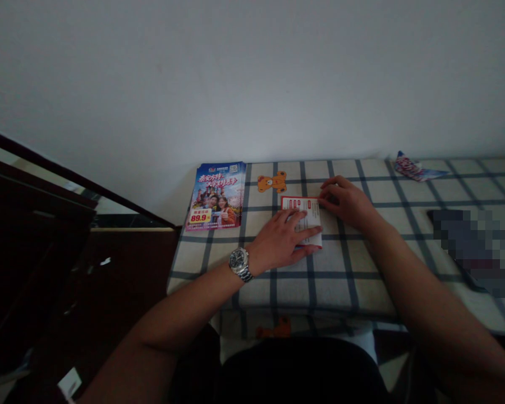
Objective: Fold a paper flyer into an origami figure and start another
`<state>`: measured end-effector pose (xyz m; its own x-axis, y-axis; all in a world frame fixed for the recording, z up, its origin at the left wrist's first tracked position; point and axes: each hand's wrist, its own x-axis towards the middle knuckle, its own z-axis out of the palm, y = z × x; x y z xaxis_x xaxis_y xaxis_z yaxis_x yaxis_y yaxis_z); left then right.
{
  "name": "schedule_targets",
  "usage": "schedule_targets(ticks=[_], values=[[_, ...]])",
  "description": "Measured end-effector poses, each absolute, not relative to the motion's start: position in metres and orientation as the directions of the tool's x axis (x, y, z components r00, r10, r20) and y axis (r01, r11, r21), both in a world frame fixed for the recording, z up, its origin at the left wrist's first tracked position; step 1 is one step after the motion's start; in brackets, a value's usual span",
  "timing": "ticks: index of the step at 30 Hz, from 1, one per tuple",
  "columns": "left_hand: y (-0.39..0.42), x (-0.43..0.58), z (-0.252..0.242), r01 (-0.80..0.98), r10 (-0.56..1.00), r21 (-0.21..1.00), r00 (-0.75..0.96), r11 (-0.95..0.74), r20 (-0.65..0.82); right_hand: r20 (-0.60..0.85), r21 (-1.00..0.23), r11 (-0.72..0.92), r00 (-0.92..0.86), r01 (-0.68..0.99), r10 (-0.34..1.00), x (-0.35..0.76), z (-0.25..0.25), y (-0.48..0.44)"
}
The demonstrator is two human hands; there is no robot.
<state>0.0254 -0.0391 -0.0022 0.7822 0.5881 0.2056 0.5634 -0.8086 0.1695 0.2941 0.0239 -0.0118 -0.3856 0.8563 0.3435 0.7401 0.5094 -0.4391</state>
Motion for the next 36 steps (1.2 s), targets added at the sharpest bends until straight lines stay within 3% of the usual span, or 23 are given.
schedule_targets(ticks=[21,36], values=[[-0.038,0.023,-0.005,0.557,0.581,0.166,0.788,-0.813,0.202,0.309,-0.446,0.608,-0.525,0.656,0.793,0.302,-0.011,0.017],[-0.038,0.023,-0.006,0.549,0.578,0.181,0.789,-0.816,0.211,0.353,-0.435,0.476,-0.341,0.764,0.871,0.289,-0.014,0.025]])
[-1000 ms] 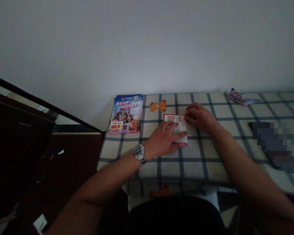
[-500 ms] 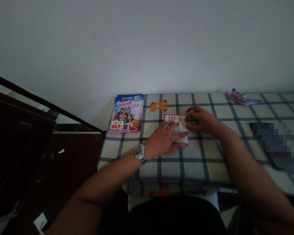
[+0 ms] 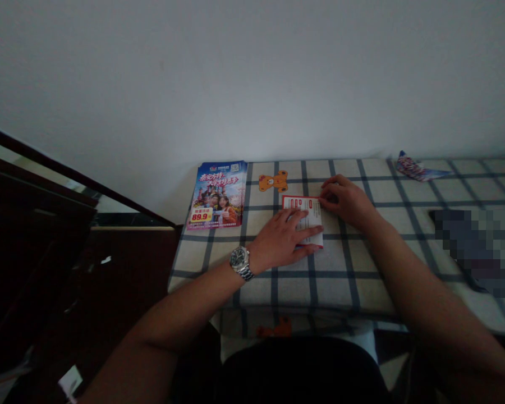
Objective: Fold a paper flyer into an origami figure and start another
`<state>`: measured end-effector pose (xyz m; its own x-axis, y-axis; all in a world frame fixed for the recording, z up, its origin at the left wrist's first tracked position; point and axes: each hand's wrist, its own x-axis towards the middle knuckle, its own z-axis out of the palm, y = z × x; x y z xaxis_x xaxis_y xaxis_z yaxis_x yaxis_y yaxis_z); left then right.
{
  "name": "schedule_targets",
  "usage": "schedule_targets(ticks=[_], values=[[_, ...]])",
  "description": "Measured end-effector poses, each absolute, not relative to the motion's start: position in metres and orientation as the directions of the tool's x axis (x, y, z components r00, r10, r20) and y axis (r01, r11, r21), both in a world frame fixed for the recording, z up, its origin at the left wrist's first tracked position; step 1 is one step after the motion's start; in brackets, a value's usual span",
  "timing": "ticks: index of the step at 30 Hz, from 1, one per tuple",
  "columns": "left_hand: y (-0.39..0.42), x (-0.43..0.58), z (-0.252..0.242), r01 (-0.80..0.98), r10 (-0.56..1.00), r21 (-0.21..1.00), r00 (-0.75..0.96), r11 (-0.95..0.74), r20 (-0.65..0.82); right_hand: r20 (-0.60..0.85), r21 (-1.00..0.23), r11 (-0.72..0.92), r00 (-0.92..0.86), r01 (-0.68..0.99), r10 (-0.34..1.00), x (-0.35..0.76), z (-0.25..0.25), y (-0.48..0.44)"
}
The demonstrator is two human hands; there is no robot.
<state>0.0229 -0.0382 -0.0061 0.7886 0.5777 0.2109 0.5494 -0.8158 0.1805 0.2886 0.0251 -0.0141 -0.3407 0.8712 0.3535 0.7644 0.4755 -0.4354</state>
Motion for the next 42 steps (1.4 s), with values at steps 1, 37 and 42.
schedule_targets(ticks=[1,37,42], values=[[-0.038,0.023,-0.006,0.549,0.577,0.180,0.790,-0.817,0.210,0.355,-0.440,0.463,-0.325,0.769,0.877,0.287,-0.014,0.026],[-0.034,0.026,-0.005,0.550,0.579,0.180,0.785,-0.815,0.223,0.387,-0.457,0.469,-0.305,0.756,0.870,0.289,-0.011,0.028],[-0.033,0.026,-0.006,0.546,0.576,0.187,0.784,-0.817,0.232,0.388,-0.484,0.511,-0.349,0.710,0.853,0.290,-0.011,0.027]])
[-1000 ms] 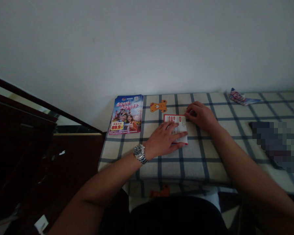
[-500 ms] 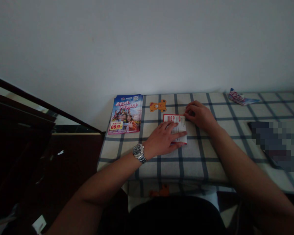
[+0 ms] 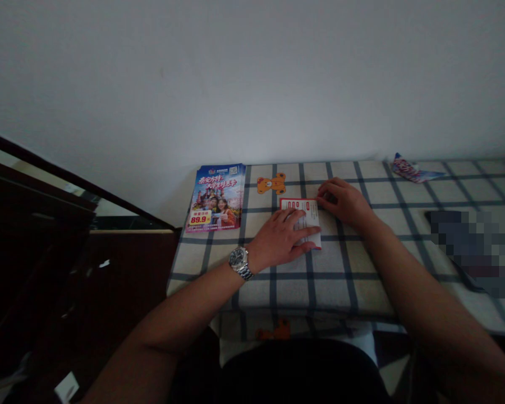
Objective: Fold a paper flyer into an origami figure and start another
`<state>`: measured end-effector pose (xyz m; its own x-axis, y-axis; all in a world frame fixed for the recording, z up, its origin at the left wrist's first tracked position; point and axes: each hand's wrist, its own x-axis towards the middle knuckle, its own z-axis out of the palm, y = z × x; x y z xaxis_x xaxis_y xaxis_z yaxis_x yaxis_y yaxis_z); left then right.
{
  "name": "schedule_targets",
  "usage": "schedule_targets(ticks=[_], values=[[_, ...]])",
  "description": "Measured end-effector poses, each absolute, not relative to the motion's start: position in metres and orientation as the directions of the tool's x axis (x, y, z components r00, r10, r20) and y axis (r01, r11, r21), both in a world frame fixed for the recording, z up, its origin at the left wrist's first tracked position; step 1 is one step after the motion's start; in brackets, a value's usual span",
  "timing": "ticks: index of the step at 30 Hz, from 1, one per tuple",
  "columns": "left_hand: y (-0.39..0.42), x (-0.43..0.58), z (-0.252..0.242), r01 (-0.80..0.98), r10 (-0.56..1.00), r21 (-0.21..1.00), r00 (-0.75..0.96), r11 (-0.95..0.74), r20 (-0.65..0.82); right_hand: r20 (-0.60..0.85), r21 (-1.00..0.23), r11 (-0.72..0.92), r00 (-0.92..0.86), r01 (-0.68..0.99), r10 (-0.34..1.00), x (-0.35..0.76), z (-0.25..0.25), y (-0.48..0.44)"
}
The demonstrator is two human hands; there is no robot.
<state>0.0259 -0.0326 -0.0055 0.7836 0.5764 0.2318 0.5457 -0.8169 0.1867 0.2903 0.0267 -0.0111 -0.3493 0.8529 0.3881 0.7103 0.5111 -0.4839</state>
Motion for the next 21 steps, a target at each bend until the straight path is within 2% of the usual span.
schedule_targets(ticks=[5,17,21], values=[[-0.029,0.023,-0.005,0.571,0.601,0.188,0.766,-0.799,0.227,0.355,-0.493,0.524,-0.389,0.694,0.850,0.291,-0.012,0.025],[-0.017,0.016,-0.004,0.652,0.671,0.164,0.704,-0.741,0.231,0.391,-0.460,0.643,-0.510,0.612,0.766,0.286,-0.012,0.020],[-0.017,0.016,0.000,0.664,0.695,0.203,0.677,-0.719,0.242,0.383,-0.470,0.641,-0.514,0.607,0.768,0.285,-0.012,0.020]])
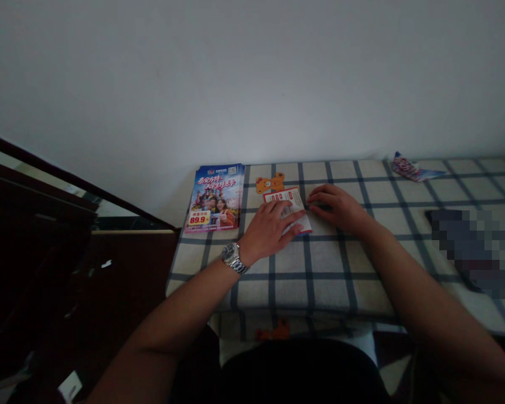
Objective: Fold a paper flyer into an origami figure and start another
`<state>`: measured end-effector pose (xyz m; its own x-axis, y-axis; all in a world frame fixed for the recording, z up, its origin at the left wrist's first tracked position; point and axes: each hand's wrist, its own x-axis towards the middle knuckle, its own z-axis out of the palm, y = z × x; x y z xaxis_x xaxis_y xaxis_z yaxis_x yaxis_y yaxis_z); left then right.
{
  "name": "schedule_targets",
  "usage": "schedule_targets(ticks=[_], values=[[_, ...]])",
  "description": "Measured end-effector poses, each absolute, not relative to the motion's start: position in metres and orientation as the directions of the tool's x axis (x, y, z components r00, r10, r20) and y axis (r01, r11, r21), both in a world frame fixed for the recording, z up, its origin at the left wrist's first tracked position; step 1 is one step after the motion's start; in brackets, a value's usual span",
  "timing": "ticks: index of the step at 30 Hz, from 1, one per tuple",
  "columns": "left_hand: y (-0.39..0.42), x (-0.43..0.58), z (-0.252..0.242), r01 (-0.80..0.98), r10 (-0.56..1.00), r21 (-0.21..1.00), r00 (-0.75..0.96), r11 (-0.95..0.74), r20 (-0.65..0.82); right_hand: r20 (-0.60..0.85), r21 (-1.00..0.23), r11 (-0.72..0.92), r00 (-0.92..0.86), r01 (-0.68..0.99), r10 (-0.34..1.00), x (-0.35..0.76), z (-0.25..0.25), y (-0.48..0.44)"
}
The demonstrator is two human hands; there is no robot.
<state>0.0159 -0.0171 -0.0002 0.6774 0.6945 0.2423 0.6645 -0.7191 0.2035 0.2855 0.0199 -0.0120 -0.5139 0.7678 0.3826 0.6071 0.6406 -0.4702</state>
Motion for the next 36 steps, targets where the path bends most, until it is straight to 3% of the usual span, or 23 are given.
schedule_targets(ticks=[5,13,23,36], values=[[-0.017,0.015,0.005,0.659,0.711,0.267,0.659,-0.703,0.246,0.370,-0.479,0.639,-0.522,0.602,0.769,0.285,-0.010,0.019],[-0.017,0.016,0.003,0.689,0.726,0.229,0.643,-0.687,0.244,0.365,-0.464,0.689,-0.588,0.557,0.722,0.280,-0.007,0.013],[-0.011,0.012,-0.001,0.664,0.718,0.272,0.654,-0.696,0.238,0.349,-0.462,0.699,-0.613,0.545,0.709,0.279,-0.008,0.013],[-0.002,0.011,-0.007,0.571,0.637,0.285,0.721,-0.770,0.275,0.396,-0.477,0.559,-0.403,0.678,0.825,0.271,-0.016,0.023]])
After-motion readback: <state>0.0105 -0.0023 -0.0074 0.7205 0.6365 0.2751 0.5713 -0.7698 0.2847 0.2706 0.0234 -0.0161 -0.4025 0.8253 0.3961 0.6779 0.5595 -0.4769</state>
